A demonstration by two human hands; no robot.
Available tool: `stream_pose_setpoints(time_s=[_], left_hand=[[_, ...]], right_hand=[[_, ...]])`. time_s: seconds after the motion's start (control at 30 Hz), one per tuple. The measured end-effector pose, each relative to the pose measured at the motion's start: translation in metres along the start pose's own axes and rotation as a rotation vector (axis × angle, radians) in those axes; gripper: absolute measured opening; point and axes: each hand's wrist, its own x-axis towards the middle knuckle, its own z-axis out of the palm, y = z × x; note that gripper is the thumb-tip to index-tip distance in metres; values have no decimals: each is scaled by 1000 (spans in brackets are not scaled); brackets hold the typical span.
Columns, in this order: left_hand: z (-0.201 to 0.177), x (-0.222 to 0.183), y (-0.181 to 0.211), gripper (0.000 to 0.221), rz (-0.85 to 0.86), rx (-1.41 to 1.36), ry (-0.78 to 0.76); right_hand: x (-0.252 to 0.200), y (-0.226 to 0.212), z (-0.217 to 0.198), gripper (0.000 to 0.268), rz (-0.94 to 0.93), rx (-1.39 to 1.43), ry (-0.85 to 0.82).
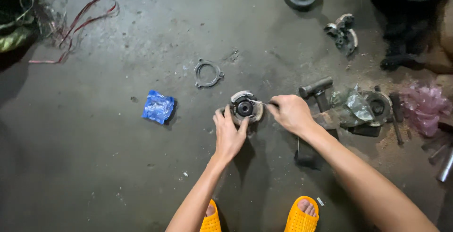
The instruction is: Assembling a motorcycle centrifugal clutch by installing shoes and springs into the carrier
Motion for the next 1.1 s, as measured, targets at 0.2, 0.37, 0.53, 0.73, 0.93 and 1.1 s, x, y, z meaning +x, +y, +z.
stream_pose_setpoints(time_s=[0.2,0.37,0.53,0.73,0.93,1.1], left_hand=[[-3,-8,-18,59,-111,-305,-49],[-10,22,-22,67,31,-141,-46],[-4,54,-34,70,88,12,-212],[-9,60,-30,60,62,-4,-237],[-13,56,-28,60,-6,-59,-254],[-10,56,-32,58,-21,-87,-247]], right_hand=[[28,-20,35,20,-53,-224,-101],[46,-26,55,26,-75,-219,-154],[32,-20,56,25,-4,2,-146],[13,-28,63,30,264,378,-111],[14,-33,47,29,208,104,-122],[30,-19,69,24,191,-1,-143]])
